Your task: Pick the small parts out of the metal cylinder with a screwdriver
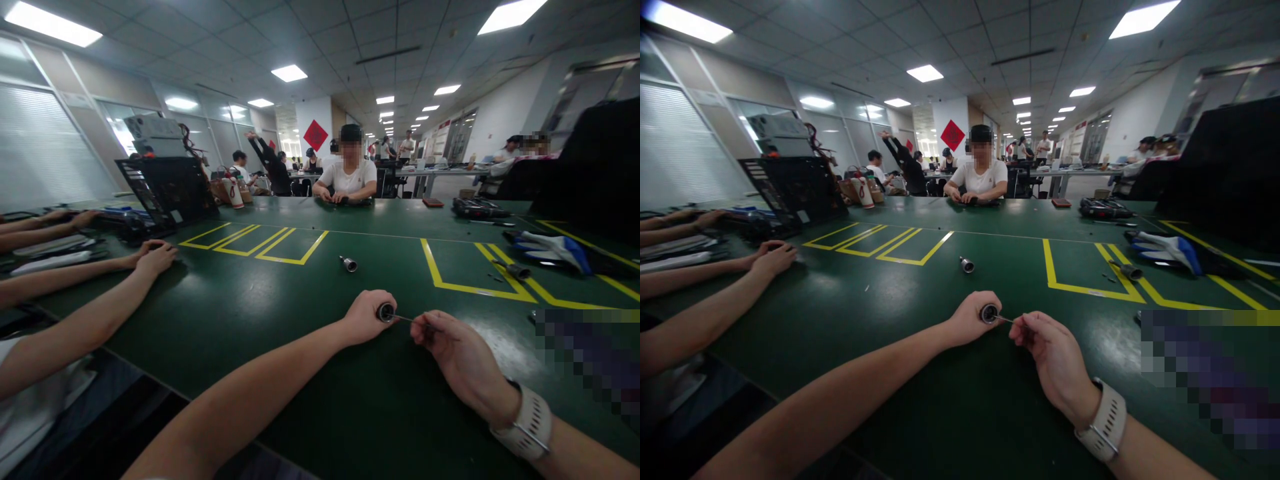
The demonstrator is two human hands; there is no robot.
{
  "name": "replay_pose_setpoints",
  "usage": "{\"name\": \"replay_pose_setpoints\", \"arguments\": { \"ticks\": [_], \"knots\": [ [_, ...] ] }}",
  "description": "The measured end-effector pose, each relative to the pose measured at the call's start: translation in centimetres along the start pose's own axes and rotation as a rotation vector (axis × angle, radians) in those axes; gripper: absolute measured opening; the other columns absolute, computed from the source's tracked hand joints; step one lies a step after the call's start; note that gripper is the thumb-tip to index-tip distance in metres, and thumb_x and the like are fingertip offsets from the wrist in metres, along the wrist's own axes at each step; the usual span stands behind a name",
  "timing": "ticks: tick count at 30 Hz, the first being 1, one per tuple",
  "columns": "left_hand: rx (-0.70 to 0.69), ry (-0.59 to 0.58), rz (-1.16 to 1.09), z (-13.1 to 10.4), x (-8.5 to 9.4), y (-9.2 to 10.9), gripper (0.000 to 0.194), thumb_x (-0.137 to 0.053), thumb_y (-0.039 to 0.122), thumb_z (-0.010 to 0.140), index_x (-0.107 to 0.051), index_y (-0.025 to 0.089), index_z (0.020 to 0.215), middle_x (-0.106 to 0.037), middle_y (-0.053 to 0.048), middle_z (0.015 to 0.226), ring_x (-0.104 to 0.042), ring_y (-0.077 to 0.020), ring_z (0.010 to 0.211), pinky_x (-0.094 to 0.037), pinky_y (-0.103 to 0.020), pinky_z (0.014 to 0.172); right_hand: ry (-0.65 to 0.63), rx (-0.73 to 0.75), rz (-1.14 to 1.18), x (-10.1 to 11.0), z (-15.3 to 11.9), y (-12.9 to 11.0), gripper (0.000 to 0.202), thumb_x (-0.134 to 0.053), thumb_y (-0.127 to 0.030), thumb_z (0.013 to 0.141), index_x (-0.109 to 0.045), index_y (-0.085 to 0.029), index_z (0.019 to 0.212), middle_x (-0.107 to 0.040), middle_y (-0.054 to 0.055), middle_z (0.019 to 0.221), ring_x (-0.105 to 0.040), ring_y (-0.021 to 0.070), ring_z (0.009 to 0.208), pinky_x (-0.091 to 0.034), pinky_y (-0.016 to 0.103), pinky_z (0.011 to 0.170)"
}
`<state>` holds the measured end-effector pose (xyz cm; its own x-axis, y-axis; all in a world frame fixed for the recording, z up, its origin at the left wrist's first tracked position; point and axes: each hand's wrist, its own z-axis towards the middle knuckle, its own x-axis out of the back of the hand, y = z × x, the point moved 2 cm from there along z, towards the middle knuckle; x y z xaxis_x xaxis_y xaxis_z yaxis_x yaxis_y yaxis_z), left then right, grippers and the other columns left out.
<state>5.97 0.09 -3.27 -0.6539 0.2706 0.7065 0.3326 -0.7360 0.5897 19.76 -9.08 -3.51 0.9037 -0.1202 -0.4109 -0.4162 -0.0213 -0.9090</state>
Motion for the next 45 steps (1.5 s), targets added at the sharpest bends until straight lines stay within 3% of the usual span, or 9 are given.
{"name": "replay_pose_setpoints", "arguments": {
  "ticks": [12, 19, 32, 45],
  "knots": [
    [0.052, -0.029, -0.056, 0.0, 0.04, -0.35, 0.012, -0.065, 0.017, 0.07, -0.053, 0.015, 0.068, -0.051, 0.003, 0.069, -0.048, -0.0108, 0.067, -0.036, -0.022, 0.062, -0.021, -0.03, 0.008, 0.22, 0.13, 0.05, 0.018, -0.067, -0.034, 0.072, -0.068, -0.018, 0.064, -0.063, 0.004, 0.069, -0.052, 0.0185, 0.071, -0.039, 0.032, 0.069],
    [0.078, -0.018, -0.132, 0.1, -0.05, -0.4, 0.017, -0.068, 0.017, 0.068, -0.051, 0.014, 0.067, -0.048, 0.004, 0.067, -0.046, -0.0096, 0.064, -0.036, -0.021, 0.06, -0.002, -0.01, 0.038, 0.2, 0.04, 0.13, 0.019, -0.068, -0.035, 0.07, -0.067, -0.018, 0.061, -0.062, 0.004, 0.065, -0.051, 0.0178, 0.066, -0.039, 0.032, 0.066],
    [0.09, 0.005, -0.21, 0.13, -0.29, -0.55, 0.018, -0.068, 0.015, 0.068, -0.05, 0.014, 0.065, -0.047, 0.005, 0.065, -0.044, -0.0094, 0.063, -0.035, -0.021, 0.06, -0.033, 0.044, 0.022, -0.36, -0.32, 0.41, 0.016, -0.067, -0.035, 0.075, -0.068, -0.02, 0.071, -0.062, 0.003, 0.075, -0.052, 0.0179, 0.074, -0.038, 0.032, 0.07],
    [0.07, -0.01, -0.306, 0.0, -0.16, -0.82, 0.017, -0.066, 0.017, 0.068, -0.05, 0.014, 0.067, -0.048, 0.004, 0.066, -0.045, -0.0086, 0.061, -0.037, -0.02, 0.059, -0.101, -0.042, 0.044, -0.37, -0.13, 0.36, 0.018, -0.063, -0.037, 0.078, -0.066, -0.02, 0.073, -0.062, 0.004, 0.08, -0.053, 0.0196, 0.079, -0.04, 0.034, 0.073]
  ]
}}
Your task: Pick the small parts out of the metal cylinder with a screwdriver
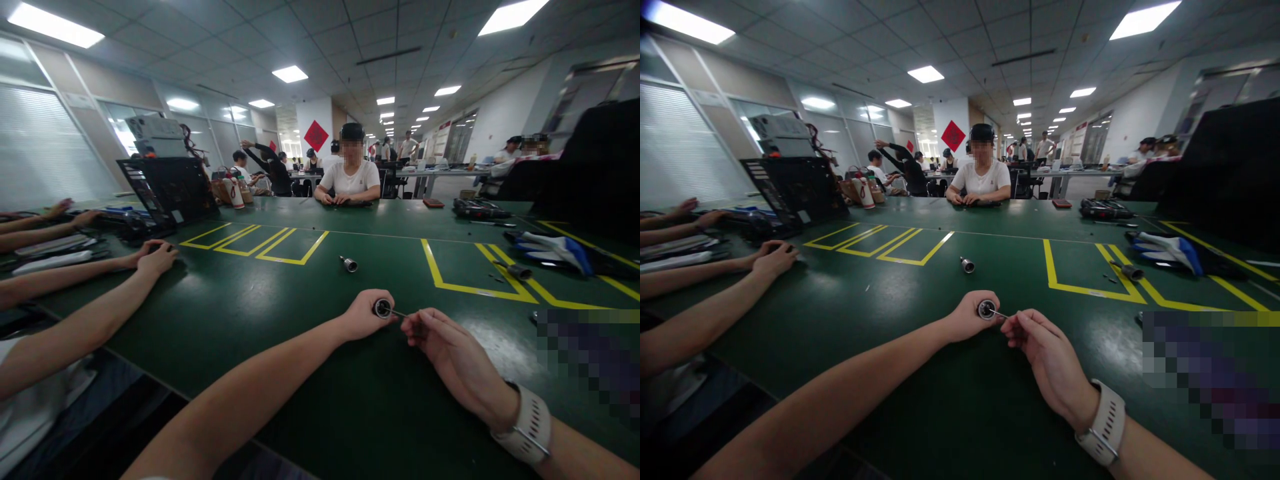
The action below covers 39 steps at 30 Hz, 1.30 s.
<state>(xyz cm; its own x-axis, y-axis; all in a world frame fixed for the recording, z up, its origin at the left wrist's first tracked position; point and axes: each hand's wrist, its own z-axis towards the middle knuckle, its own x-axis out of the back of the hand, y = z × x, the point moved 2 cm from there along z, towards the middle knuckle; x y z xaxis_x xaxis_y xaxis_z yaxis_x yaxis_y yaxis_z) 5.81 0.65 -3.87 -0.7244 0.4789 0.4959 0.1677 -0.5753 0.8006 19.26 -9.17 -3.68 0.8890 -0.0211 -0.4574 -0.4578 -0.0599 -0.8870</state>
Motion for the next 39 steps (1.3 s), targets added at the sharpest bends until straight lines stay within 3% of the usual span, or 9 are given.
{"name": "replay_pose_setpoints", "arguments": {
  "ticks": [14, 28, 39],
  "knots": [
    [0.011, 0.056, 0.126, -0.06, 0.0, -0.05, 0.016, -0.065, 0.017, 0.069, -0.049, 0.014, 0.067, -0.048, 0.004, 0.067, -0.045, -0.0099, 0.063, -0.035, -0.022, 0.06, 0.081, 0.076, 0.003, -0.31, -0.19, -0.25, 0.019, -0.069, -0.038, 0.072, -0.067, -0.02, 0.068, -0.063, 0.004, 0.074, -0.053, 0.0188, 0.074, -0.04, 0.032, 0.07],
    [-0.008, -0.111, 0.228, -0.12, -0.22, 0.36, 0.012, -0.065, 0.019, 0.071, -0.054, 0.014, 0.072, -0.052, 0.003, 0.071, -0.049, -0.0101, 0.066, -0.037, -0.02, 0.06, 0.056, 0.032, -0.015, 0.05, 0.04, -0.28, 0.018, -0.066, -0.036, 0.074, -0.067, -0.019, 0.067, -0.063, 0.005, 0.073, -0.053, 0.0202, 0.075, -0.04, 0.034, 0.072],
    [0.009, -0.082, 0.254, -0.06, -0.23, 0.55, 0.013, -0.065, 0.02, 0.072, -0.054, 0.014, 0.071, -0.053, 0.002, 0.072, -0.05, -0.0108, 0.068, -0.038, -0.021, 0.061, 0.084, 0.056, -0.013, -0.02, -0.08, -0.42, 0.017, -0.067, -0.033, 0.071, -0.066, -0.018, 0.062, -0.062, 0.005, 0.067, -0.051, 0.0197, 0.07, -0.04, 0.034, 0.069]
  ]
}}
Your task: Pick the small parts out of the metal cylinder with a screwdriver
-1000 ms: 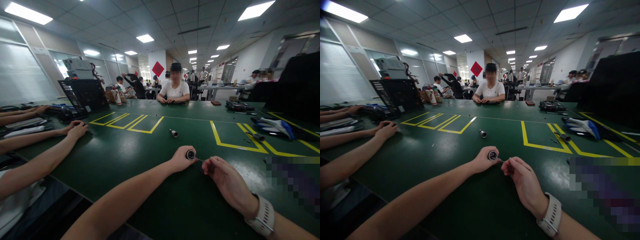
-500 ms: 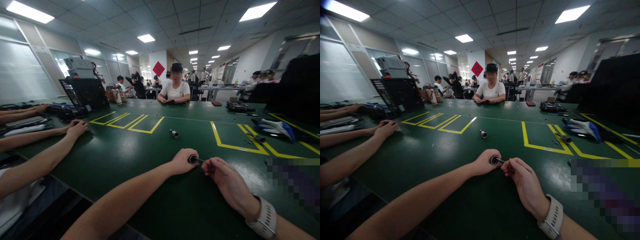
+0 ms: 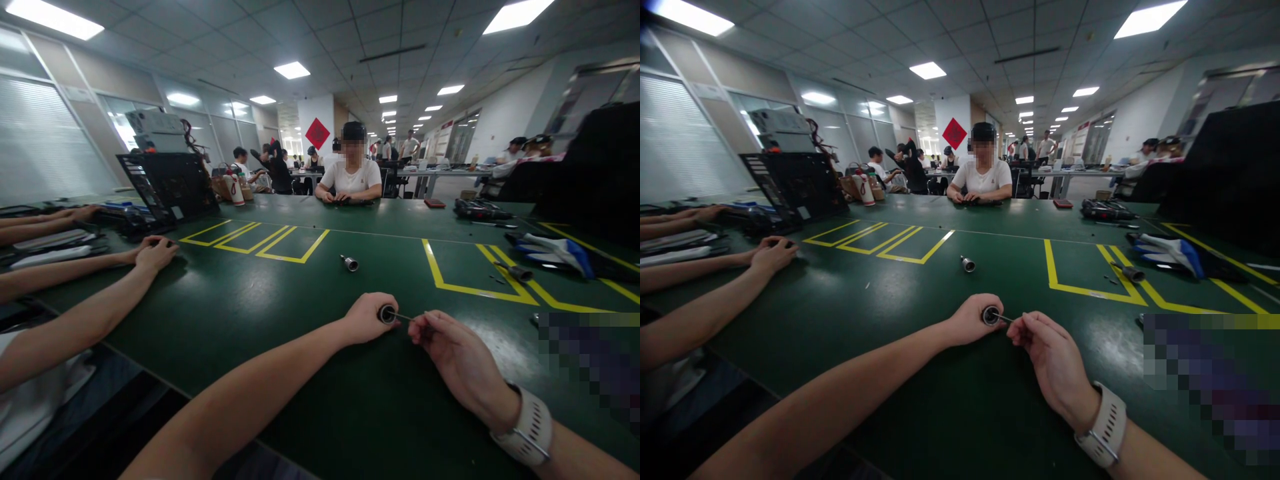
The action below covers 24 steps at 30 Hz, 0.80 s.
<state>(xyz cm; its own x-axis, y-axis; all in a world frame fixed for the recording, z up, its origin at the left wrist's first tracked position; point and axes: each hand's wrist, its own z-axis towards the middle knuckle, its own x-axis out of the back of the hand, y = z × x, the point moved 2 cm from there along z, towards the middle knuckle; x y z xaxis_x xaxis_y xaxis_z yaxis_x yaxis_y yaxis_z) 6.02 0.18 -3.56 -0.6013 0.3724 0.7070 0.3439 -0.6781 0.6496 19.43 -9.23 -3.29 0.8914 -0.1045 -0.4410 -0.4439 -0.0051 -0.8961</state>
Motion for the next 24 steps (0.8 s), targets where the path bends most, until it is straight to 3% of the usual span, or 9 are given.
{"name": "replay_pose_setpoints", "arguments": {
  "ticks": [13, 18, 24],
  "knots": [
    [0.087, 0.053, 0.098, 0.4, 0.3, -0.7, 0.011, -0.065, 0.021, 0.073, -0.056, 0.015, 0.076, -0.054, 0.001, 0.075, -0.05, -0.0131, 0.072, -0.037, -0.023, 0.062, 0.063, 0.126, -0.179, -0.3, 0.3, -0.6, 0.024, -0.071, -0.043, 0.068, -0.067, -0.02, 0.063, -0.063, 0.004, 0.069, -0.052, 0.0204, 0.07, -0.038, 0.034, 0.068],
    [0.043, 0.006, 0.132, 1.0, 1.1, -1.2, 0.01, -0.064, 0.022, 0.074, -0.056, 0.016, 0.075, -0.054, 0.002, 0.074, -0.051, -0.0129, 0.07, -0.037, -0.023, 0.063, 0.039, 0.121, -0.332, -0.6, 1.5, -1.0, 0.022, -0.071, -0.04, 0.069, -0.068, -0.02, 0.062, -0.063, 0.004, 0.066, -0.053, 0.0219, 0.071, -0.036, 0.036, 0.07],
    [0.004, 0.018, 0.155, 1.9, 2.7, -2.4, 0.009, -0.064, 0.018, 0.074, -0.056, 0.015, 0.074, -0.053, 0.002, 0.074, -0.05, -0.0127, 0.07, -0.037, -0.025, 0.067, -0.014, 0.077, -0.287, -1.3, 4.0, -1.3, 0.024, -0.066, -0.039, 0.07, -0.066, -0.018, 0.059, -0.062, 0.005, 0.063, -0.054, 0.0212, 0.067, -0.038, 0.036, 0.068]
  ]
}}
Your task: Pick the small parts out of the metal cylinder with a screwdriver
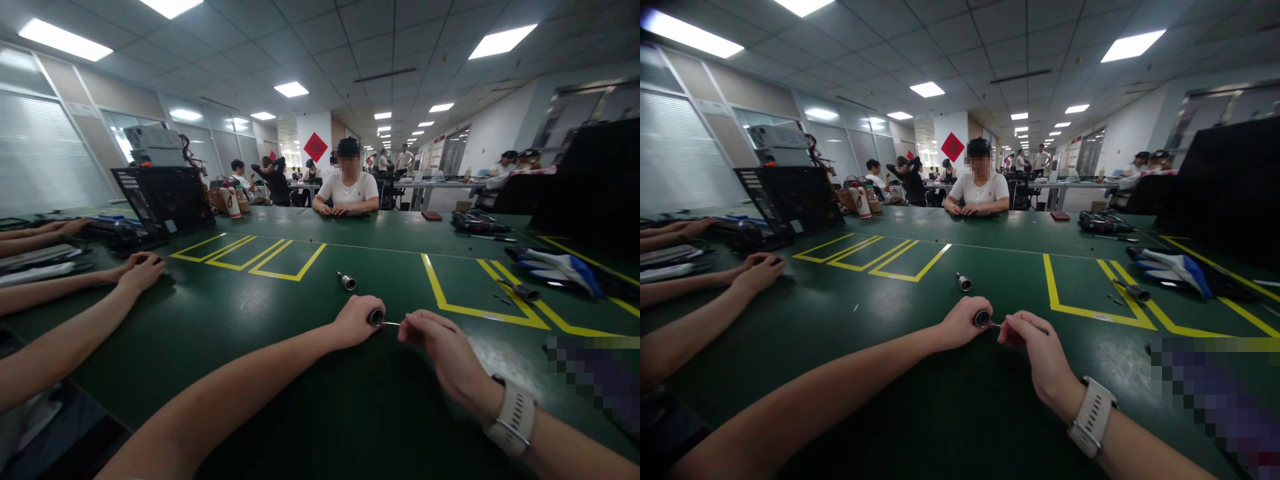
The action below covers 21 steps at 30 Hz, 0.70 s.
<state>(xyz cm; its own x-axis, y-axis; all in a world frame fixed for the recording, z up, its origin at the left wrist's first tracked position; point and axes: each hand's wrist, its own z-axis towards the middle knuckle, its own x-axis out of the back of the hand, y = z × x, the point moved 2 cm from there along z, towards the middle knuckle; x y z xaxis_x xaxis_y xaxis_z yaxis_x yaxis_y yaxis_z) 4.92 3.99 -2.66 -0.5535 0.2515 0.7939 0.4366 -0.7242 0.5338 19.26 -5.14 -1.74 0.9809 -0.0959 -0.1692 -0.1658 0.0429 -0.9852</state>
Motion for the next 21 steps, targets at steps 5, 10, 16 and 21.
{"name": "replay_pose_setpoints", "arguments": {
  "ticks": [5, 10, 16, 21],
  "knots": [
    [0.004, 0.023, -0.03, 0.1, 1.2, -2.1, 0.012, -0.065, 0.018, 0.072, -0.054, 0.014, 0.072, -0.052, 0.003, 0.071, -0.048, -0.0112, 0.067, -0.037, -0.024, 0.065, 0.005, -0.011, 0.086, -1.7, 2.2, 0.9, 0.025, -0.063, -0.037, 0.071, -0.064, -0.017, 0.057, -0.06, 0.004, 0.06, -0.052, 0.0188, 0.063, -0.038, 0.034, 0.064],
    [0.049, 0.057, -0.094, -0.5, 1.6, -3.7, 0.016, -0.068, 0.02, 0.071, -0.054, 0.013, 0.072, -0.05, 0.004, 0.067, -0.046, -0.0094, 0.062, -0.036, -0.02, 0.058, 0.002, 0.024, 0.167, -3.0, 3.9, 1.7, 0.024, -0.062, -0.036, 0.072, -0.06, -0.018, 0.056, -0.057, 0.001, 0.058, -0.049, 0.0165, 0.06, -0.038, 0.031, 0.061],
    [0.066, 0.051, -0.188, -0.7, 1.6, -3.8, 0.015, -0.067, 0.016, 0.071, -0.053, 0.013, 0.071, -0.05, 0.004, 0.067, -0.047, -0.0085, 0.062, -0.037, -0.019, 0.059, -0.054, 0.001, 0.22, -3.3, 4.3, 2.5, 0.023, -0.063, -0.037, 0.075, -0.063, -0.018, 0.061, -0.06, 0.002, 0.064, -0.051, 0.0175, 0.066, -0.039, 0.031, 0.066],
    [0.072, 0.043, -0.259, -0.9, 1.8, -3.5, 0.015, -0.065, 0.019, 0.072, -0.052, 0.013, 0.07, -0.049, 0.003, 0.067, -0.046, -0.0091, 0.062, -0.036, -0.02, 0.057, -0.098, -0.029, 0.223, -3.2, 3.7, 2.7, 0.022, -0.062, -0.037, 0.078, -0.065, -0.018, 0.067, -0.062, 0.003, 0.071, -0.051, 0.0181, 0.071, -0.038, 0.032, 0.069]
  ]
}}
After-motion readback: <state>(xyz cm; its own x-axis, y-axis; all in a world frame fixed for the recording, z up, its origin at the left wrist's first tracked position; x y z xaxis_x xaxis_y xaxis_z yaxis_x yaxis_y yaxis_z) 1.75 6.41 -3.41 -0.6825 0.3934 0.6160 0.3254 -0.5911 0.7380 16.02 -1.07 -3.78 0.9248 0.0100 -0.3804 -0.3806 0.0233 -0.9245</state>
